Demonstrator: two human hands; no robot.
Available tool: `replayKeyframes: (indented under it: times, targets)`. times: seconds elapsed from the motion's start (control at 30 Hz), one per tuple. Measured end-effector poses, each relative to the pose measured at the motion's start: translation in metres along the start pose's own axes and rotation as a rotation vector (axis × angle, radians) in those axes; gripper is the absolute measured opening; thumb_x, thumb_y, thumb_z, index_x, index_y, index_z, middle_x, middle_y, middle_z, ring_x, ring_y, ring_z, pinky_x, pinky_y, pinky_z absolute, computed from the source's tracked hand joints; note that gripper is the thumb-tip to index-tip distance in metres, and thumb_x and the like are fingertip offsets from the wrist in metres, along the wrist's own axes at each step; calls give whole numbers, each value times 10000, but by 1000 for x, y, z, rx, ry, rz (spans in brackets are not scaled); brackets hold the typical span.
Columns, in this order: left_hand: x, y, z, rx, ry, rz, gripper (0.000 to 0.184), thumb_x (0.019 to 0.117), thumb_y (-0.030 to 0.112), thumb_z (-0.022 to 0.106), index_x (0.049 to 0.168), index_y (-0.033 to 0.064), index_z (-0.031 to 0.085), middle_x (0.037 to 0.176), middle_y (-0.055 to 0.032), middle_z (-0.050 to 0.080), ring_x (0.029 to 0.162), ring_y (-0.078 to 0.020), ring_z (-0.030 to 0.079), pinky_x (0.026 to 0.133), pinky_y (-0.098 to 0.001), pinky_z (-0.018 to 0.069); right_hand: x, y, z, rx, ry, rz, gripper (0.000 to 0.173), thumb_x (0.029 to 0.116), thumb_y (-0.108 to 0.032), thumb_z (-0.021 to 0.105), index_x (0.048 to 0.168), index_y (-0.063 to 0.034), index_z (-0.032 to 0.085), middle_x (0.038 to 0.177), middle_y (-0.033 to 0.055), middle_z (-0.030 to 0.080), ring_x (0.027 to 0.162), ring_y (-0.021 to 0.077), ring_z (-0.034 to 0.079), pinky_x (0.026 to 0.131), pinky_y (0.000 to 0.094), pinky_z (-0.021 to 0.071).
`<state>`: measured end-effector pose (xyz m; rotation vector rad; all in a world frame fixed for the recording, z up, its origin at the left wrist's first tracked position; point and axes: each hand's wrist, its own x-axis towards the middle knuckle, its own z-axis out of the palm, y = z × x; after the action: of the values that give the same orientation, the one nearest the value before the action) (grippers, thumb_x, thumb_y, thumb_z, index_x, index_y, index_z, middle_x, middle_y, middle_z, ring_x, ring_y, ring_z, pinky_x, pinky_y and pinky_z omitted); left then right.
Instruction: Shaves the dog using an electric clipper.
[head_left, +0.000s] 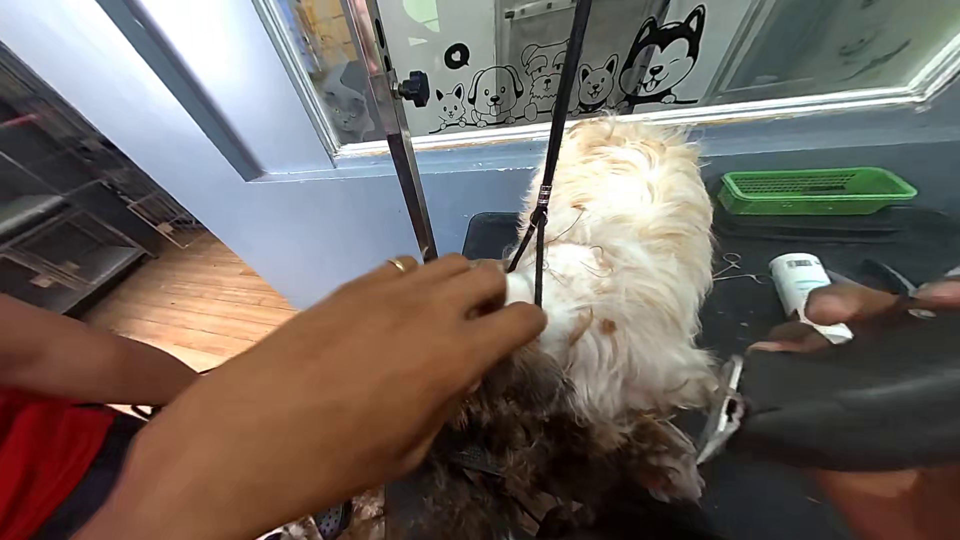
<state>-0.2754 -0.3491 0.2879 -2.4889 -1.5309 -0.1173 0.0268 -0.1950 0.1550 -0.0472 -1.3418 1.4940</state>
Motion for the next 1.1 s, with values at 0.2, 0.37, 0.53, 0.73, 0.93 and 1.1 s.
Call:
replayKeyframes:
  times: [0.2,0.37,0.53,0.73,0.93,1.1]
  targets:
    - [28,-1,54,122,-90,52,479,788,215,785,1252,219,662,1207,-46,608,1078,-274,591,740,-418,515,-7,2,1,122,65,4,569,827,-391,820,1329,-214,616,1157,19,699,1035,195,714,875,392,629]
    - [22,-5,73,-168,202,-104,269,825,294,666,1058,209,771,1035,42,669,992,-153,615,749,-364,533,-8,7,1,88,63,-8,594,843,-395,809,1367,-230,583,1197,6,679,1063,183,696,890,363,616]
    - [16,-8,73,-756,379,-466,235,1025,246,596,869,150,743,792,72,705,724,-34,671,623,-233,570,-9,13,8,116,5,2,540,902,-390,754,1392,-253,571,1305,3,657,1153,167,664,955,319,579]
    - [7,-13,69,-1149,472,-702,417,1030,224,574,653,66,660,653,-62,656,602,-123,630,568,-274,536,-15,31,35,-27,125,-101,501,910,-325,763,1349,-206,553,1246,69,707,1149,242,695,972,398,596]
    - [-2,-15,65,-1353,487,-789,391,1028,204,541,694,81,703,702,-53,685,644,-82,642,584,-227,529,-7,42,48,-232,242,-279,592,865,-347,819,1337,-172,507,1275,86,670,1162,303,673,998,489,577]
    - [-1,-13,67,-1365,519,-772,401,1042,165,549,687,35,683,705,-84,687,640,-111,653,600,-251,557,-2,48,62,-363,74,-379,595,876,-286,819,1359,-193,484,1272,73,687,1166,319,679,1028,498,569]
